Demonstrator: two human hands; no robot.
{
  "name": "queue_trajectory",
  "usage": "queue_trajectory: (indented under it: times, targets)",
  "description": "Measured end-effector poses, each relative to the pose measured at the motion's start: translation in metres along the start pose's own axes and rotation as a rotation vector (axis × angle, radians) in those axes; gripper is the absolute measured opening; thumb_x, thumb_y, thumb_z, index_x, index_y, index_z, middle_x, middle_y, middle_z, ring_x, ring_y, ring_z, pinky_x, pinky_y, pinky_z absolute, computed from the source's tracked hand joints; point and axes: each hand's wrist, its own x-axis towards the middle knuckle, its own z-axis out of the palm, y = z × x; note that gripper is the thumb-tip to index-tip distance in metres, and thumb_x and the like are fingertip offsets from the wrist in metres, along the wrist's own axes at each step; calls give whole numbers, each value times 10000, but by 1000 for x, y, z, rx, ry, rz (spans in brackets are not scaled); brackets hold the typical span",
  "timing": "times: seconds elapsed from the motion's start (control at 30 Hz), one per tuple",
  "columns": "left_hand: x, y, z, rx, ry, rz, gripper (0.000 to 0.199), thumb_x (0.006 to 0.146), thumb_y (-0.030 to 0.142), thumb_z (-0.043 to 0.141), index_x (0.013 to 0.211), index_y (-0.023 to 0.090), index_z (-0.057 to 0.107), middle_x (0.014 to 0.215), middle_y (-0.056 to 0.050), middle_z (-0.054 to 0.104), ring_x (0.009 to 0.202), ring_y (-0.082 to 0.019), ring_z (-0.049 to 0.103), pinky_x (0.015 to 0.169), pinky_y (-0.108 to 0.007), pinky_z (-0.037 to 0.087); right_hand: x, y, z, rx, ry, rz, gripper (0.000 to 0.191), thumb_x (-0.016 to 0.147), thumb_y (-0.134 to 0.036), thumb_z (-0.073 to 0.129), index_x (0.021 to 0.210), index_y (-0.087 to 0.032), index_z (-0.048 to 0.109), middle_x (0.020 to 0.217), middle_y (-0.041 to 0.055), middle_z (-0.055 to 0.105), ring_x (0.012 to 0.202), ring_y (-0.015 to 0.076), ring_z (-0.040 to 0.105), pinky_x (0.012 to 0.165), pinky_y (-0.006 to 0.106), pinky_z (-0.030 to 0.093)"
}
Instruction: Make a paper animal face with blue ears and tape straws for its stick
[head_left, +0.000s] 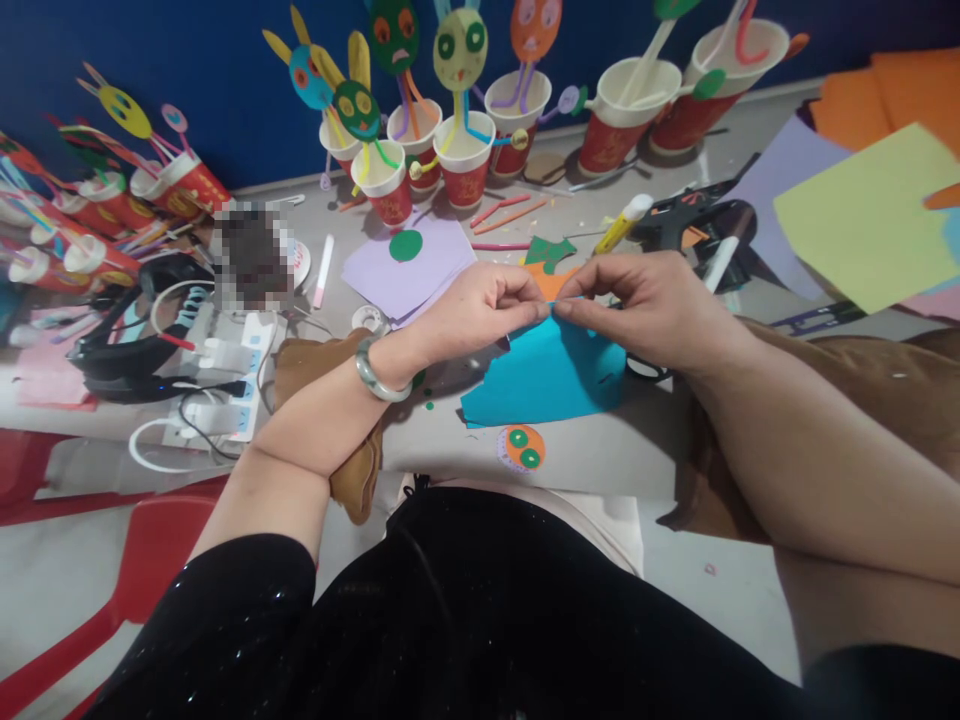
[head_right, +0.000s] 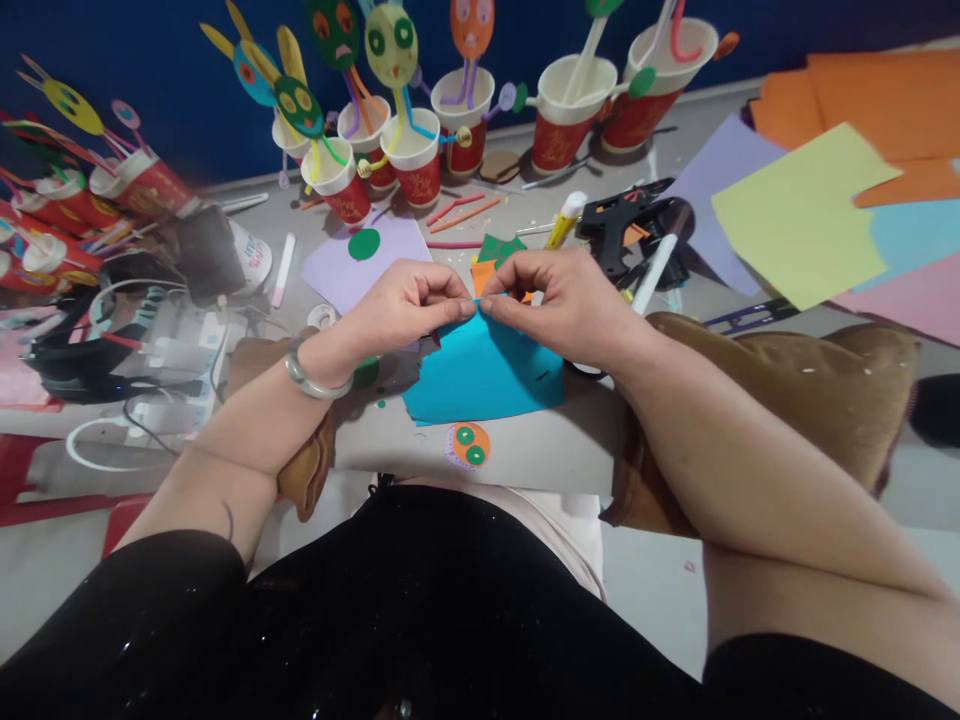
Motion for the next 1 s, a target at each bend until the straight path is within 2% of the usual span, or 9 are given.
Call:
queue_trajectory:
  times: [0.2, 0.37, 0.5, 0.63, 0.8, 1.0]
  targets:
    - [3, 0, -5, 11, 12, -28, 245, 917, 244, 808, 749, 154, 655, 598, 61, 571, 525, -60, 542, 526, -195, 483, 2, 3, -4, 3, 0, 7, 304, 830, -567, 816, 746, -289, 727, 786, 30, 729, 771, 237, 632, 740, 409, 523]
    - [6, -2, -11, -7, 12, -53, 189, 921, 184, 784, 773, 136, 676, 610, 48, 622, 533, -66, 599, 532, -183, 506, 6, 5, -8, 18, 1, 8, 317, 792, -555, 861, 739, -264, 750, 798, 44, 751, 763, 230, 631, 726, 392, 505]
    - [7, -1, -14, -22, 76, -47, 187, 931, 118, 750, 757, 124, 680, 586, 38, 641, 527, -71, 640, 531, -170, 500, 11, 10, -11, -12, 77, -2, 409, 759, -627, 859, 731, -231, 761, 776, 49, 759, 737, 217, 633, 679, 357, 486]
    - [9, 5, -15, -17, 168, 4, 220, 899, 136, 806, 717, 116, 684, 586, 31, 665, 519, -72, 647, 528, -173, 500, 17, 10, -15, -62, 145, -21, 479, 734, -682, 855, 702, -215, 753, 712, 43, 733, 661, 180, 590, 605, 321, 432]
    - [2, 26, -20, 10, 224, 48, 214, 902, 106, 793, 713, 110, 692, 579, 31, 662, 511, -73, 646, 523, -182, 524, 14, -10, -22, -78, 148, -55, 515, 743, -712, 822, 697, -209, 719, 622, 7, 649, 594, 143, 516, 557, 297, 375]
    - [-24, 53, -23, 58, 176, 151, 223, 961, 55, 697, 747, 114, 685, 612, 22, 661, 554, -59, 654, 582, -168, 539, -8, -47, -28, -113, 120, -163, 423, 816, -621, 763, 760, -203, 729, 620, -8, 618, 583, 127, 475, 577, 300, 371]
